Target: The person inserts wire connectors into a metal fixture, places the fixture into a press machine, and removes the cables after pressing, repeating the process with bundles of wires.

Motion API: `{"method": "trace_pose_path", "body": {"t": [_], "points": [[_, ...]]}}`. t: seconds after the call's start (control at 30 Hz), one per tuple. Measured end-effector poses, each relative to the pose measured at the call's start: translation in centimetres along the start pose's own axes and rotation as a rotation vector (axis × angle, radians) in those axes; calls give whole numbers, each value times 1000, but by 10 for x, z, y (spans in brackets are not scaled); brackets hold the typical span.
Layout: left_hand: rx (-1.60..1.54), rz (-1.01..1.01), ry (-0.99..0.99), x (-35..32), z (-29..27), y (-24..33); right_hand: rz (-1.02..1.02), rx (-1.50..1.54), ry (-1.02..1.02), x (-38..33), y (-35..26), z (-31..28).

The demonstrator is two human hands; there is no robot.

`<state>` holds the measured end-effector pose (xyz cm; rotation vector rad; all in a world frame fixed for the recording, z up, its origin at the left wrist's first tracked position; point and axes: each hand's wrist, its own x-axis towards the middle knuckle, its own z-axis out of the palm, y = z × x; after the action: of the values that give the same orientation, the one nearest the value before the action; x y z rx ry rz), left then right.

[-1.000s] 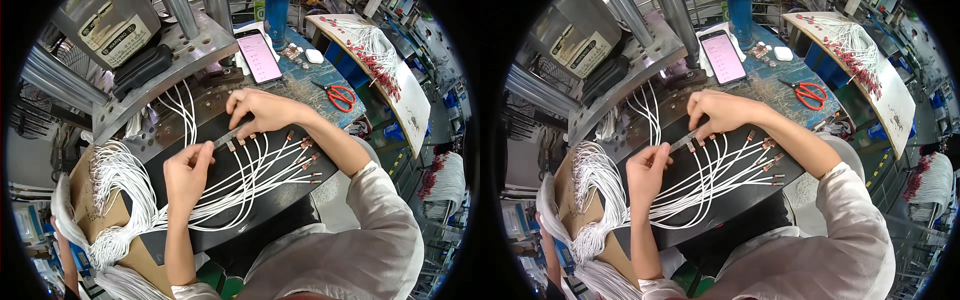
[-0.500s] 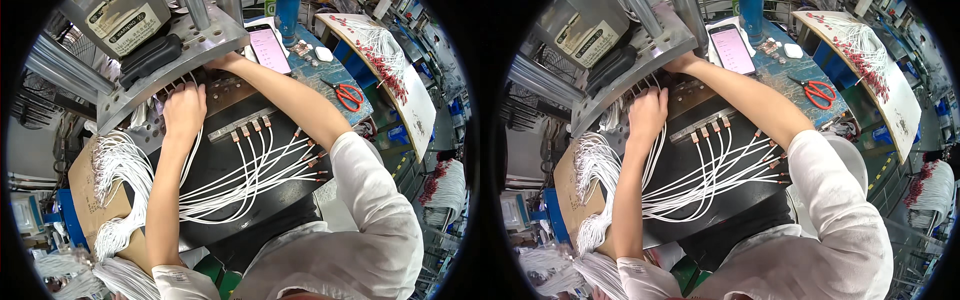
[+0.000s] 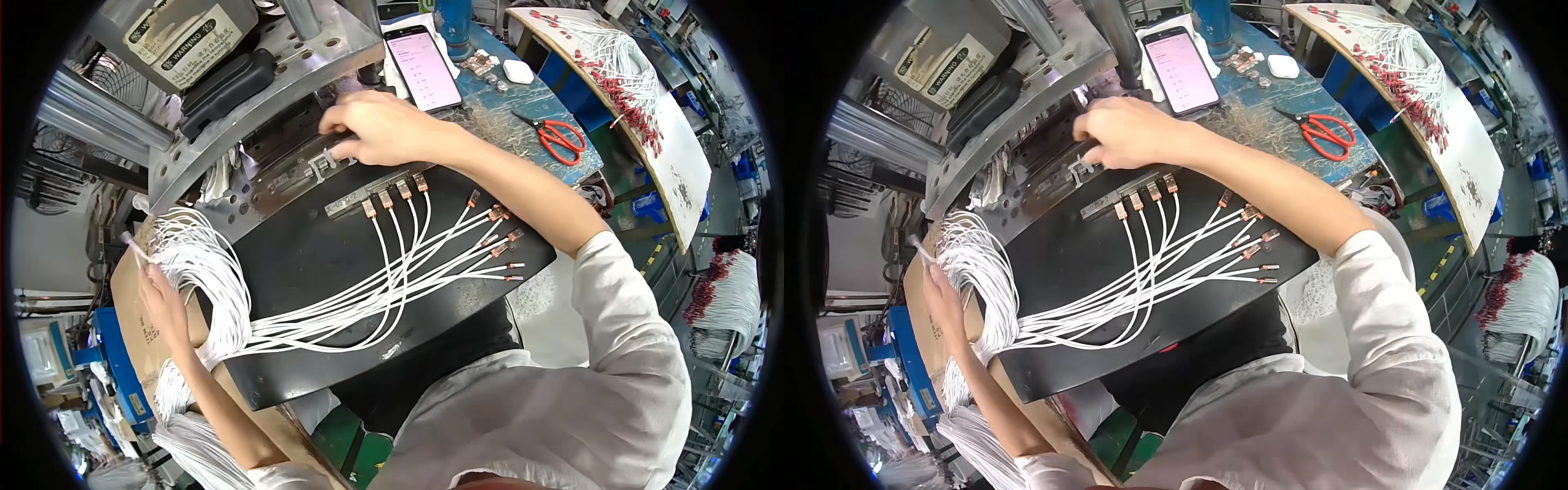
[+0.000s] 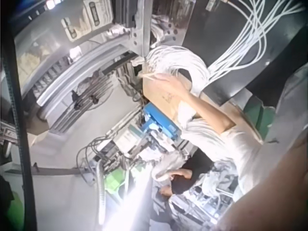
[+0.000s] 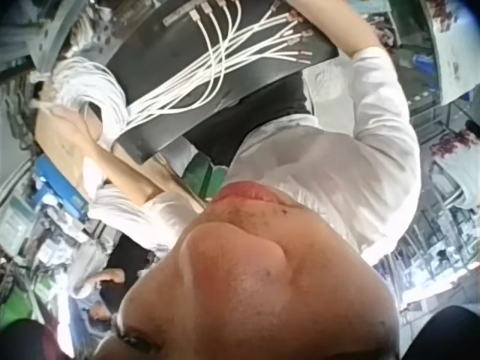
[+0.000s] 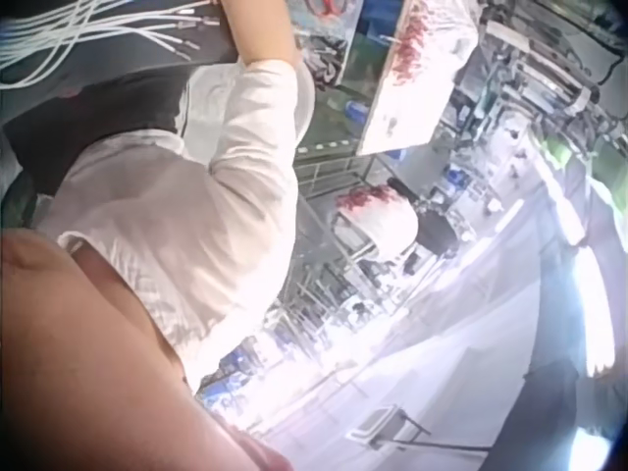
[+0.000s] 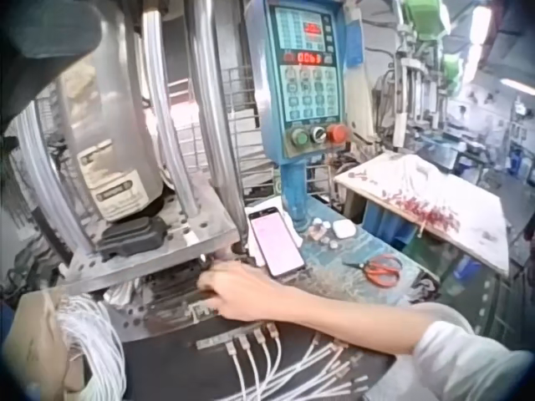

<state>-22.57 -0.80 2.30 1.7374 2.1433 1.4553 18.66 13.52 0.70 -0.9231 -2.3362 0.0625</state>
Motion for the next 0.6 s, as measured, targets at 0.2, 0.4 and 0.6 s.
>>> {"method": "trace_pose_path", "body": {"t": [0.2,0.4,0.6], "points": [[314,337,-156,-72,29,106,-6,400,-363,-21,-23,-72],[-45,601,-622,-134,86,192,109,171,-561,-85,21,-83],[86,628,-617,-146,142,208,240,125,-447,-77,-2,-66]]}}
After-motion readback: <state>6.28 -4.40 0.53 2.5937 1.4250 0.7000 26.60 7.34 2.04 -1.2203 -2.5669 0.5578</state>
